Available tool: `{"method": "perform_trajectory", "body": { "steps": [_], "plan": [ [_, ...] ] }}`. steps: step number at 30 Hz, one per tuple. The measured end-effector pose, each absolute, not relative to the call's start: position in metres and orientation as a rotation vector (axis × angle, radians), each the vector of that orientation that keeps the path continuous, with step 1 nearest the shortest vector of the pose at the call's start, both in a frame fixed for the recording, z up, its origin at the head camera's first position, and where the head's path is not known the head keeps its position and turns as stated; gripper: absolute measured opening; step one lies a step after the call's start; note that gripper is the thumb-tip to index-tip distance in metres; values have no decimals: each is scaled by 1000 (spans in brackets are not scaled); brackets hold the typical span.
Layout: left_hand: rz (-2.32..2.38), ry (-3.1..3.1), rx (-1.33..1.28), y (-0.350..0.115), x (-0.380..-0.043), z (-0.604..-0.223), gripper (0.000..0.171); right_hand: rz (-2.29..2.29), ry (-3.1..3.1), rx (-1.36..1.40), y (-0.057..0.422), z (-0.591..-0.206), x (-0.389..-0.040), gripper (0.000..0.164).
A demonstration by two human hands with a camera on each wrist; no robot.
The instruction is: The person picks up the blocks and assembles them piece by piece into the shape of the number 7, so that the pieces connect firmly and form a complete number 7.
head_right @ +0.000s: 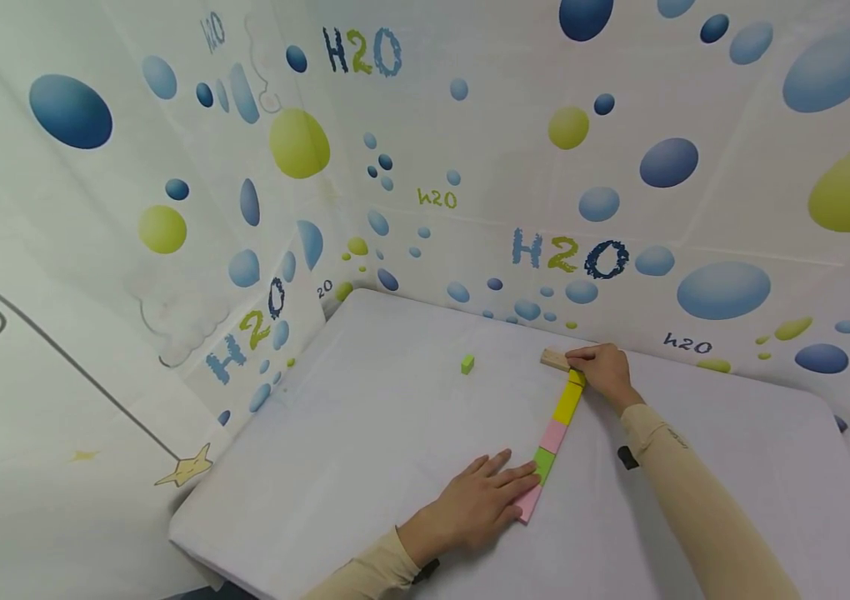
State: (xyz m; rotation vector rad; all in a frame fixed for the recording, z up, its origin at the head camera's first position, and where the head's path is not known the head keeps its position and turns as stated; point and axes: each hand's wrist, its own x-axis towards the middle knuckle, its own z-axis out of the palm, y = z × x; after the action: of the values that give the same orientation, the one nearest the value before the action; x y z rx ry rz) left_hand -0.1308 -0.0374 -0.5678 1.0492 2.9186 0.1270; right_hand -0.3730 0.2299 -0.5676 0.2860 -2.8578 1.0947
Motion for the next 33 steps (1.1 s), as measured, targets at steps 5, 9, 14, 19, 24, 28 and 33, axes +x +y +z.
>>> {"method": "perform_trajectory", "body": {
  "steps": [5, 9, 14, 19, 24, 28, 33],
  "plan": [
    [128, 2911, 1033, -38, -130, -567, 51, 1106, -2871, 278, 228, -569, -372, 25],
    [125, 2909, 1034, -38, -130, -569, 51, 1091, -2886, 271, 228, -570, -373, 25],
    [124, 2919, 1045, -39, -130, -570, 51, 1081, -2898, 272, 228, -571, -374, 24],
    [121, 2918, 1045, -40, -129, -567, 51, 1071, -2902, 280, 228, -572, -375, 24],
    [113, 2926, 1046, -41, -127, -564, 51, 1070, -2900, 295, 229, -571, -375, 25],
    [124, 2920, 1046, -41, -127, -564, 51, 1067, -2910, 288, 229, -571, -374, 25],
    [126, 2909, 1041, -40, -128, -564, 51, 1082, -2918, 286, 230, -569, -372, 26]
  ]
}}
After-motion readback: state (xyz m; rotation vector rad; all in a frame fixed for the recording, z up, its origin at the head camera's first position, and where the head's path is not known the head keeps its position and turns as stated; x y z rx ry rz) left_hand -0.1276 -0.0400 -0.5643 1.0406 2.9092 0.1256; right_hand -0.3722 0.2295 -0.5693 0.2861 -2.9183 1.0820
